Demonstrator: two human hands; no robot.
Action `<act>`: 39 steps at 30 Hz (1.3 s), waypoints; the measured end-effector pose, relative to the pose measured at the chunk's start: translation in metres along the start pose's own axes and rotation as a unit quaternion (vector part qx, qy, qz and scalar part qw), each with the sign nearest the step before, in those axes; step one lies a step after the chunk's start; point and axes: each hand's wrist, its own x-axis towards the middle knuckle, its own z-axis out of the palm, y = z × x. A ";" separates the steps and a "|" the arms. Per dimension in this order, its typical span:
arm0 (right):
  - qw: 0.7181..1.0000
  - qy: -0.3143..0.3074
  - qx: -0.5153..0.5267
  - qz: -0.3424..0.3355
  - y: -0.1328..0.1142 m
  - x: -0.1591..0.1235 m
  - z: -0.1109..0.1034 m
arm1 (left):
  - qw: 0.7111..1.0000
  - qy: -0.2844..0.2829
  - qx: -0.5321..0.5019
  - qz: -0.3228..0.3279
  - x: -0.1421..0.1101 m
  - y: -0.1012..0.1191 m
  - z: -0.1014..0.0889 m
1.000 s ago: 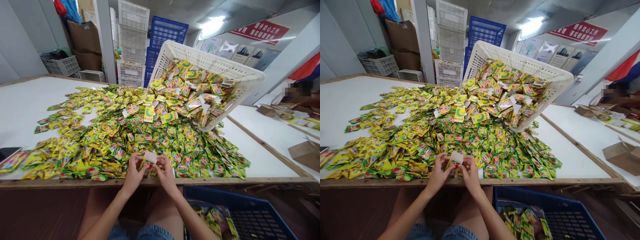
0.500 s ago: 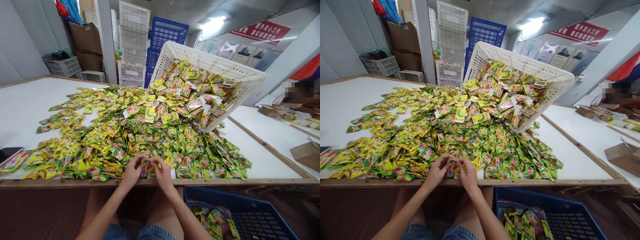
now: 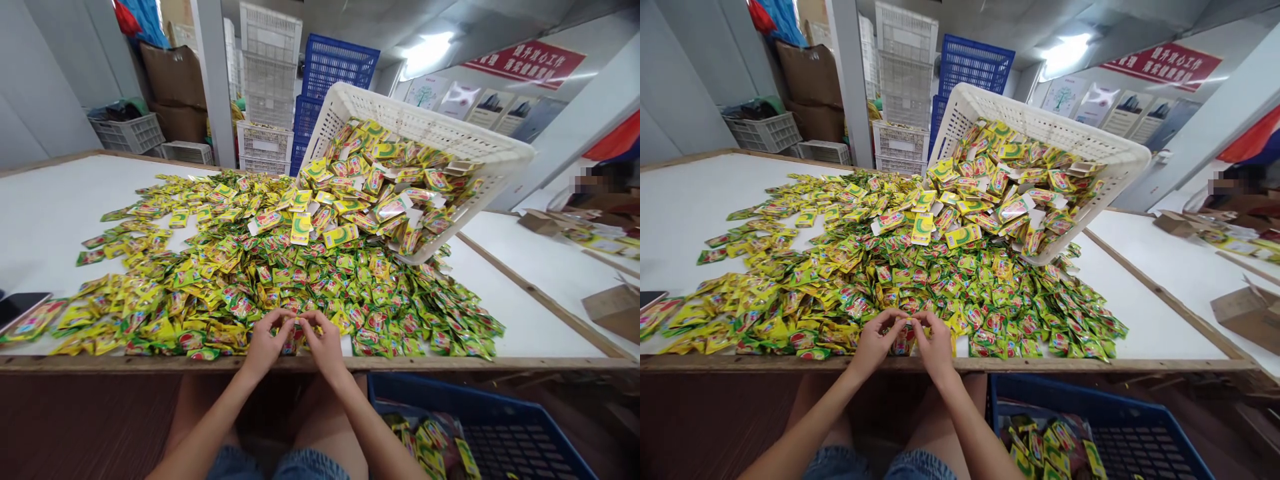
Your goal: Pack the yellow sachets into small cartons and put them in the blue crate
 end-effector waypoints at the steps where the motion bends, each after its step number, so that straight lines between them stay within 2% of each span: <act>1: 1.000 -0.001 -0.003 -0.004 0.000 -0.001 0.000 | 1.000 0.000 -0.003 0.006 0.000 -0.001 0.000; 8: 0.998 -0.014 0.048 -0.046 0.012 -0.014 0.002 | 0.998 -0.022 -0.004 0.050 -0.010 -0.015 -0.009; 10: 0.998 -0.010 0.050 -0.047 0.015 -0.018 0.007 | 0.998 -0.010 0.013 0.062 -0.012 -0.016 -0.008; 12: 0.998 0.002 0.048 -0.045 0.011 -0.021 0.010 | 0.996 0.008 0.026 0.080 -0.015 -0.015 -0.005; 14: 0.998 0.033 0.041 -0.044 0.001 -0.024 0.003 | 0.996 0.012 0.019 0.086 -0.019 -0.011 -0.001; 16: 0.995 0.079 0.016 -0.052 -0.011 -0.028 -0.023 | 0.997 0.014 -0.006 0.082 -0.022 -0.007 0.000; 18: 0.992 0.109 -0.052 -0.048 -0.020 -0.031 -0.070 | 0.997 0.033 -0.017 0.074 -0.021 -0.005 -0.003; 20: 0.981 0.052 -0.185 0.005 -0.022 -0.033 -0.127 | 0.996 0.058 -0.001 0.065 -0.018 -0.006 -0.006; 22: 0.952 0.002 -0.301 0.051 -0.018 -0.030 -0.175 | 0.995 0.078 0.022 0.050 -0.015 -0.008 -0.009; 24: 0.938 -0.015 -0.341 0.067 -0.013 -0.021 -0.196 | 0.994 0.089 0.036 0.044 -0.013 -0.011 -0.009; 26: 0.951 -0.035 -0.303 0.052 -0.011 -0.003 -0.185 | 0.993 0.092 0.051 0.050 -0.013 -0.013 -0.007; 28: 0.965 -0.059 -0.255 0.007 -0.011 0.024 -0.149 | 0.992 0.092 0.066 0.057 -0.014 -0.014 -0.006; 29: 0.963 -0.067 -0.259 -0.028 -0.011 0.040 -0.126 | 0.991 0.095 0.072 0.059 -0.015 -0.014 -0.006; 32: 0.935 -0.033 -0.329 -0.126 -0.009 0.091 -0.060 | 0.988 0.108 0.088 0.060 -0.017 -0.014 -0.006; 34: 0.916 -0.033 -0.368 -0.157 -0.005 0.122 -0.026 | 0.986 0.110 0.104 0.063 -0.018 -0.013 -0.007; 37: 0.897 -0.071 -0.404 -0.162 -0.003 0.156 0.000 | 0.984 0.106 0.123 0.073 -0.018 -0.010 -0.007; 39: 0.898 -0.077 -0.403 -0.159 -0.007 0.167 0.001 | 0.984 0.106 0.123 0.073 -0.018 -0.010 -0.006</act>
